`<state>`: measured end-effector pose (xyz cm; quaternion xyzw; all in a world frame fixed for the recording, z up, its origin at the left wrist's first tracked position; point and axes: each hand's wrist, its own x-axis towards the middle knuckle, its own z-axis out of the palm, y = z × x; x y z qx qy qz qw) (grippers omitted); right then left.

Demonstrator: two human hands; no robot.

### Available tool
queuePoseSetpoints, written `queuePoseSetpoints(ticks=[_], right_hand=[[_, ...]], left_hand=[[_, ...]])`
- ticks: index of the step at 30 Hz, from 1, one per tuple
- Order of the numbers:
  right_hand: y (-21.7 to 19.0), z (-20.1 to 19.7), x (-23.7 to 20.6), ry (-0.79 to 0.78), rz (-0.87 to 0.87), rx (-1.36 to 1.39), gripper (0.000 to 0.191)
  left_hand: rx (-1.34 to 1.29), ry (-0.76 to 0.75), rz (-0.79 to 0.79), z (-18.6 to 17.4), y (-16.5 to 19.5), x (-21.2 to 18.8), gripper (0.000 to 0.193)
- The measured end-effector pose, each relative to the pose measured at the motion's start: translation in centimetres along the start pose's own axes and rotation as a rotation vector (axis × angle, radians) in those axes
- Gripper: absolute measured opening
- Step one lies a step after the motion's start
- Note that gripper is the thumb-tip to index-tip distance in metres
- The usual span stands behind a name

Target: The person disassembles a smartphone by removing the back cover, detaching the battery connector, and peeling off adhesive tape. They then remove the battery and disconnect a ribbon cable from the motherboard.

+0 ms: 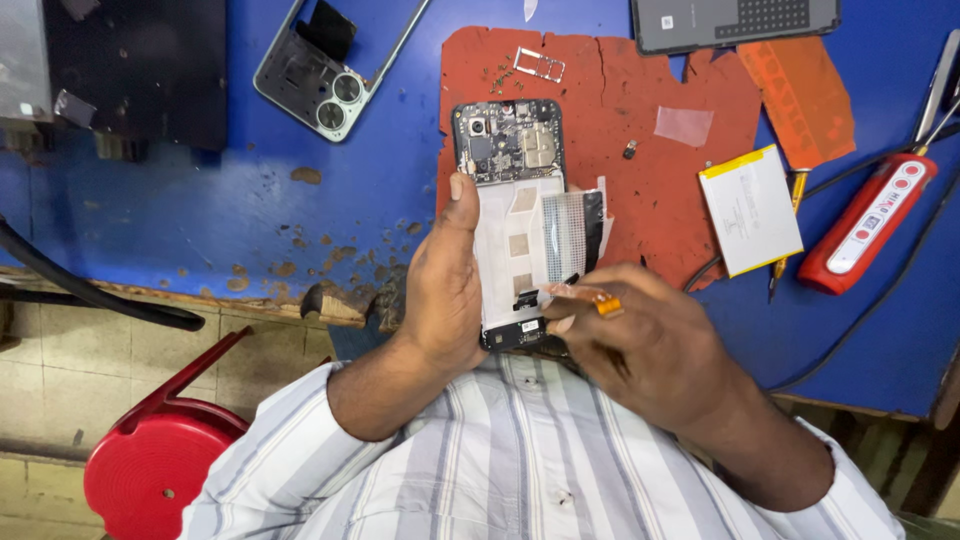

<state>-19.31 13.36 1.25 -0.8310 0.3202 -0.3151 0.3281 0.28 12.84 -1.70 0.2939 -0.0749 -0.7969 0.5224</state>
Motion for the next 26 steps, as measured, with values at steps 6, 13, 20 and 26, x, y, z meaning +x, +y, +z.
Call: queuePoseSetpoints(ticks=[6, 13, 20, 26], right_hand=[[-0.7, 0.4, -0.2, 0.078, 0.225, 0.081, 0.036], [-0.8, -0.1, 0.0, 0.052, 0.215, 0.160, 0.035], [-1.0, -0.5, 0.2, 0.045, 0.236, 0.111, 0.035], [-0.9, -0.6, 0.5, 0.046, 0.270, 0.126, 0.029]], left_hand=[[0.009, 0.047, -0.005, -0.1, -0.4, 0.1, 0.069], [-0.035, -0.011, 0.016, -0.5, -0.4, 0.0, 0.067], [-0.068, 0.014, 0.002, -0.4, -0.7, 0.2, 0.064], [-0.072, 0.035, -0.010, -0.4, -1.1, 0.1, 0.064]])
